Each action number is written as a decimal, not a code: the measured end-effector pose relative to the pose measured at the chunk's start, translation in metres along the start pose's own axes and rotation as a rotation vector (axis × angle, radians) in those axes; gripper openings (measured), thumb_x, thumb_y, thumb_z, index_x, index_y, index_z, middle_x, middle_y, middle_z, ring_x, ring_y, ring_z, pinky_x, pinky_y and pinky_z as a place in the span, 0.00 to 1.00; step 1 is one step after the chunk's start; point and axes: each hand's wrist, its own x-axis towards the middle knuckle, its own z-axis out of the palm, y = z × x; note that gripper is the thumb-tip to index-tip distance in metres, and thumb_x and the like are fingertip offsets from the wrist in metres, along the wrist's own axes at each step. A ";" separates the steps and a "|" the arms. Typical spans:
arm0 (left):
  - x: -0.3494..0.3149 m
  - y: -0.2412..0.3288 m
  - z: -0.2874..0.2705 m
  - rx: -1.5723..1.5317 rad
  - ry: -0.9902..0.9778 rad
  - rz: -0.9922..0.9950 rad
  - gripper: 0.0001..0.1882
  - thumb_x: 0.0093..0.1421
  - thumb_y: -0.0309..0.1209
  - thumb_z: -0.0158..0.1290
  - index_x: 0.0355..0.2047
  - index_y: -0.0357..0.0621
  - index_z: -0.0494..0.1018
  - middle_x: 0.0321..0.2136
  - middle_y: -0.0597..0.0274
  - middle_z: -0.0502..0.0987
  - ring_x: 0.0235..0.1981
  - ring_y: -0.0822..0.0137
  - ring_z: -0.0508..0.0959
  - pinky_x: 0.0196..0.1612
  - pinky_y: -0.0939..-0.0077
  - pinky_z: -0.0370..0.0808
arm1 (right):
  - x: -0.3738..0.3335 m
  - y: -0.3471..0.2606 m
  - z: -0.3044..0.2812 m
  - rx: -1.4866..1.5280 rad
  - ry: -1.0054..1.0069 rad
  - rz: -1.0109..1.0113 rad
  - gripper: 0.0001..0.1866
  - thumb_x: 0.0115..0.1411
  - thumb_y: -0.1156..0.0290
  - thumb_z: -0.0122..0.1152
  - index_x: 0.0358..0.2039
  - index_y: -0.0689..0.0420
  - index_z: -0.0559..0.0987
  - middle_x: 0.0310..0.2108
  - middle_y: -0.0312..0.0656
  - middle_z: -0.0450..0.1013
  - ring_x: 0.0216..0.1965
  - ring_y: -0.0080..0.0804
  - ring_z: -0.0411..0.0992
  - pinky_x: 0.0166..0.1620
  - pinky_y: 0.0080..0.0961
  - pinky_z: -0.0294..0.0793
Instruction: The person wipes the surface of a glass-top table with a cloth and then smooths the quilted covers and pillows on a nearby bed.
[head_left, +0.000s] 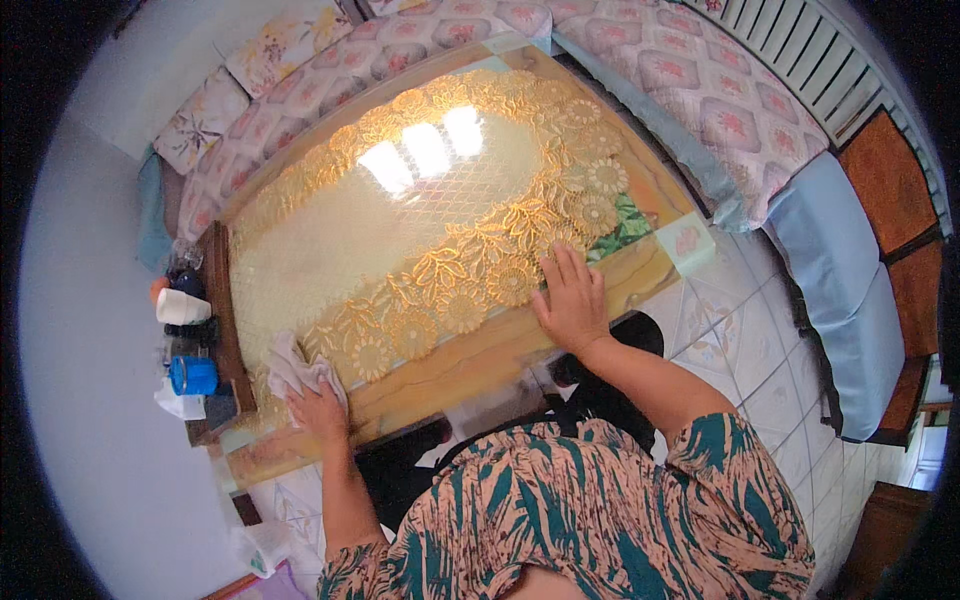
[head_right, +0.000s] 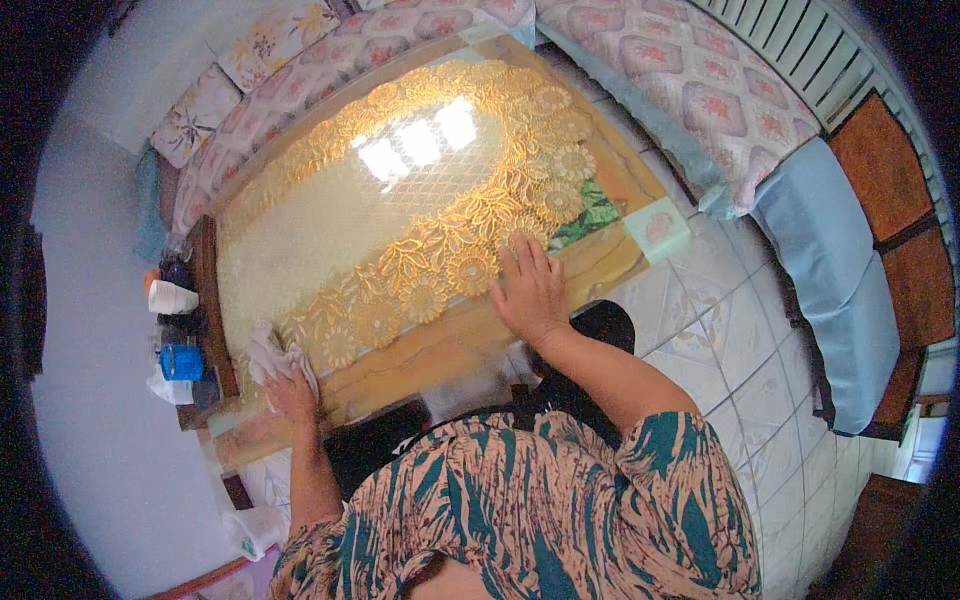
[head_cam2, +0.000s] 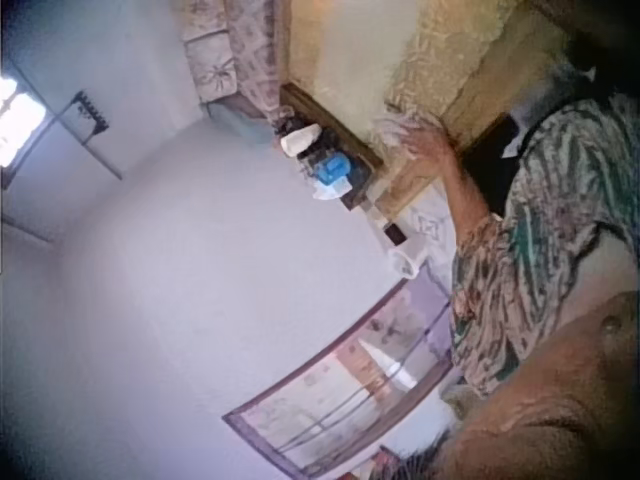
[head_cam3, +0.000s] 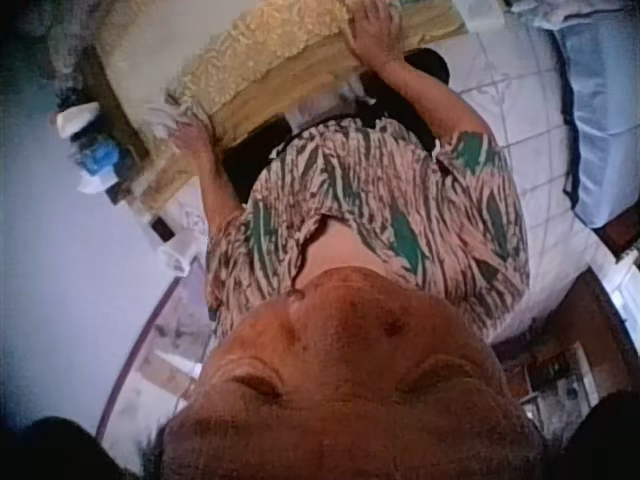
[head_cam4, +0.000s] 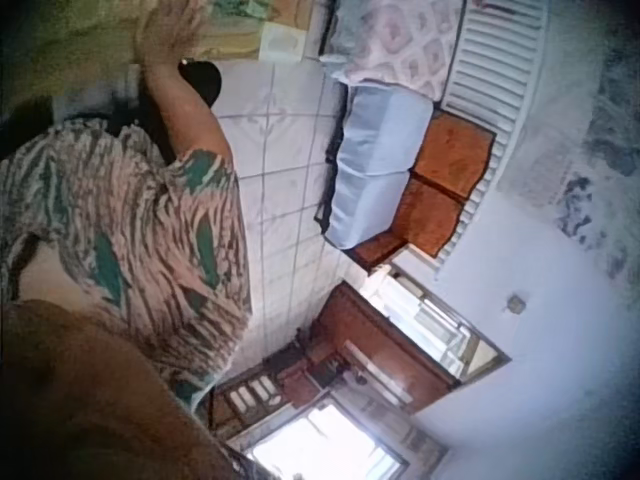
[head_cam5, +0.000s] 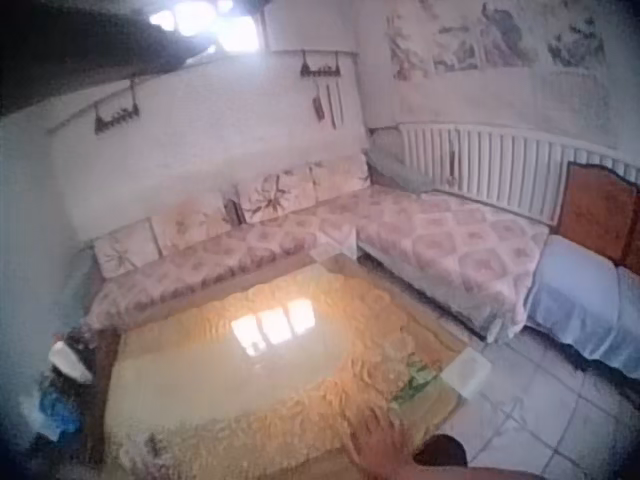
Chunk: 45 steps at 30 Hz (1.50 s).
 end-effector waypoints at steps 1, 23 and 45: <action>-0.012 0.004 0.004 0.048 0.004 -0.016 0.33 0.59 0.44 0.49 0.61 0.39 0.60 0.62 0.39 0.57 0.63 0.39 0.56 0.66 0.53 0.49 | 0.000 0.001 0.000 -0.008 0.005 -0.003 0.30 0.55 0.59 0.58 0.56 0.57 0.66 0.61 0.50 0.58 0.63 0.44 0.54 0.59 0.43 0.53; -0.041 0.089 0.034 -0.109 0.068 0.258 0.34 0.61 0.43 0.48 0.64 0.39 0.55 0.64 0.51 0.57 0.66 0.51 0.54 0.65 0.54 0.50 | -0.013 -0.119 0.032 0.194 -0.139 -0.264 0.41 0.48 0.44 0.63 0.62 0.43 0.64 0.67 0.54 0.46 0.68 0.57 0.42 0.60 0.63 0.42; -0.063 0.116 -0.007 -0.134 0.011 0.180 0.33 0.59 0.42 0.48 0.62 0.39 0.57 0.65 0.54 0.55 0.66 0.51 0.52 0.66 0.54 0.46 | 0.010 0.108 0.023 -0.336 0.068 -0.018 0.27 0.56 0.57 0.53 0.58 0.42 0.70 0.62 0.46 0.59 0.61 0.48 0.56 0.54 0.56 0.55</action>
